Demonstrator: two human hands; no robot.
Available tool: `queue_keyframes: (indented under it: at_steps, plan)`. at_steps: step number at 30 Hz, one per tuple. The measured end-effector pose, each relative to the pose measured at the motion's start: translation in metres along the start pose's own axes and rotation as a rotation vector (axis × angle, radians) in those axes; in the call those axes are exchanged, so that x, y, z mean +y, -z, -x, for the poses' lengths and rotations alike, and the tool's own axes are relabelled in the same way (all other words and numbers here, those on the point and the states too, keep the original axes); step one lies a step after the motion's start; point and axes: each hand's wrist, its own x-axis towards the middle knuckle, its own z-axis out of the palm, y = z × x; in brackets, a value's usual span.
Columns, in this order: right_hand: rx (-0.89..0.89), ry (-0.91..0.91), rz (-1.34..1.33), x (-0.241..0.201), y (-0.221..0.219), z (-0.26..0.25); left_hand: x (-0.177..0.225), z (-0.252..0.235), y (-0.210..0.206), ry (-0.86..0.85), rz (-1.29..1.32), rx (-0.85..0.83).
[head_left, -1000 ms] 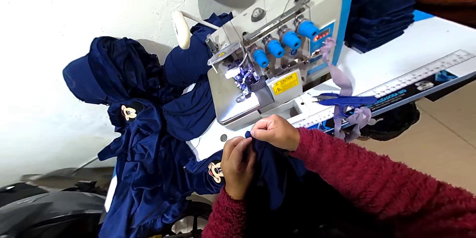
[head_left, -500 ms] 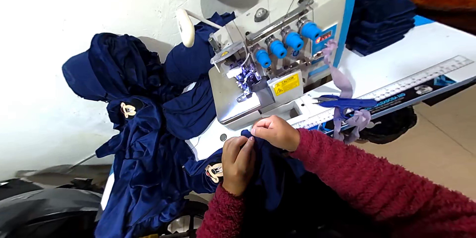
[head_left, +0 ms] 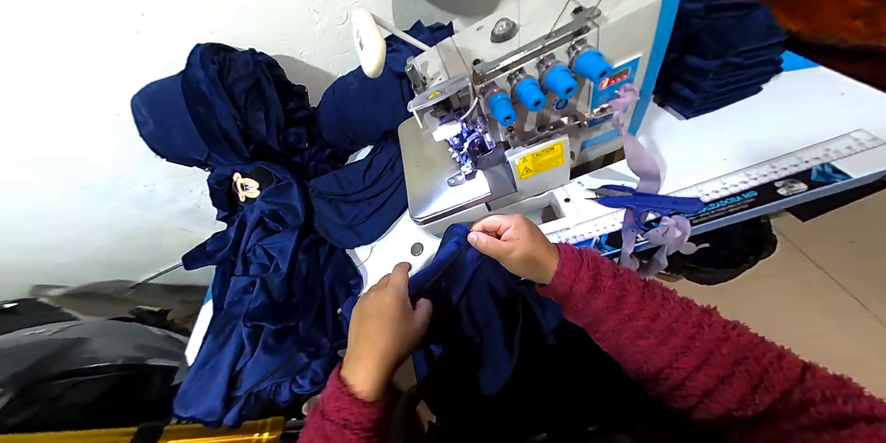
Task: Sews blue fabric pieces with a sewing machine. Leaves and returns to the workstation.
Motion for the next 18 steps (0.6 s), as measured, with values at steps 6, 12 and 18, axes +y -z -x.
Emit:
queue_keyframes:
  at_steps: [6, 12, 18]
  plan:
    - [-0.022, 0.132, 0.007, 0.006, -0.003, 0.002, 0.013, -0.029, 0.017, 0.059, 0.808, -0.357]
    - [-0.030, 0.123, 0.001, 0.008, -0.001, 0.002, 0.036, -0.034, -0.020, -0.328, 0.540, 0.429]
    - [-0.066, 0.211, -0.012, 0.010, -0.001, 0.001, 0.033, -0.015, -0.042, -0.621, 0.407, 0.492]
